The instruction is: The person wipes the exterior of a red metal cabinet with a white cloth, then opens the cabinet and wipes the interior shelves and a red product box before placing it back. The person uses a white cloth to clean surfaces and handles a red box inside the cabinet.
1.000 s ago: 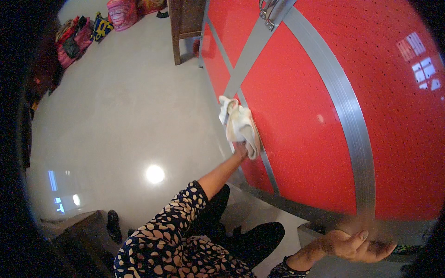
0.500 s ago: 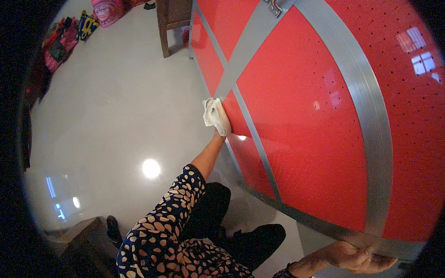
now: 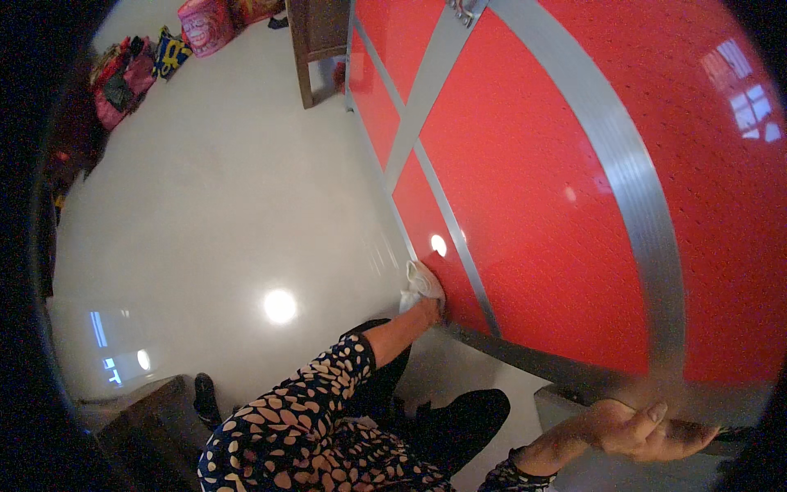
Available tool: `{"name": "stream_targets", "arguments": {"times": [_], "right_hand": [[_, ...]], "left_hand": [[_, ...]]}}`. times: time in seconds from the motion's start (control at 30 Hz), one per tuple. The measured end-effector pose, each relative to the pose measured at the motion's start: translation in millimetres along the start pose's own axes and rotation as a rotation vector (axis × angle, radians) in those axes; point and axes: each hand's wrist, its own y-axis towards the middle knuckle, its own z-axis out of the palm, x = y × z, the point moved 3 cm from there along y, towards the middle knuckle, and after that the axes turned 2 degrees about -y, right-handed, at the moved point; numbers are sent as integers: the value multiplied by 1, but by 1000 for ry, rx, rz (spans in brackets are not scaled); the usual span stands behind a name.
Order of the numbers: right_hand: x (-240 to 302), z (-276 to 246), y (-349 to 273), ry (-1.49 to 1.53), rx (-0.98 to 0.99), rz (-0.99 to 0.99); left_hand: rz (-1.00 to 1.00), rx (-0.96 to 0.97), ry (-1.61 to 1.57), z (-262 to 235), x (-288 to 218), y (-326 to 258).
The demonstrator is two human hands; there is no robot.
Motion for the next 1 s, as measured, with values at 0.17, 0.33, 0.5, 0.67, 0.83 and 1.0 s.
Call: {"name": "stream_targets", "arguments": {"times": [0.17, 0.33, 0.5, 0.67, 0.83, 1.0], "right_hand": [[16, 13, -4, 282, -113, 253], [21, 1, 3, 124, -49, 227], [22, -4, 10, 236, -14, 258], [24, -6, 15, 254, -22, 190], [13, -1, 7, 189, 0, 173], [14, -8, 10, 166, 2, 170]], "left_hand": [[79, 92, -242, 35, -12, -58], [438, 304, -249, 91, -70, -109], [815, 423, 48, 146, -142, -137], [1669, 372, 567, 190, -165, -210], [2088, 455, 736, 215, -112, -310], [2031, 751, 793, 217, -99, -405]]}}
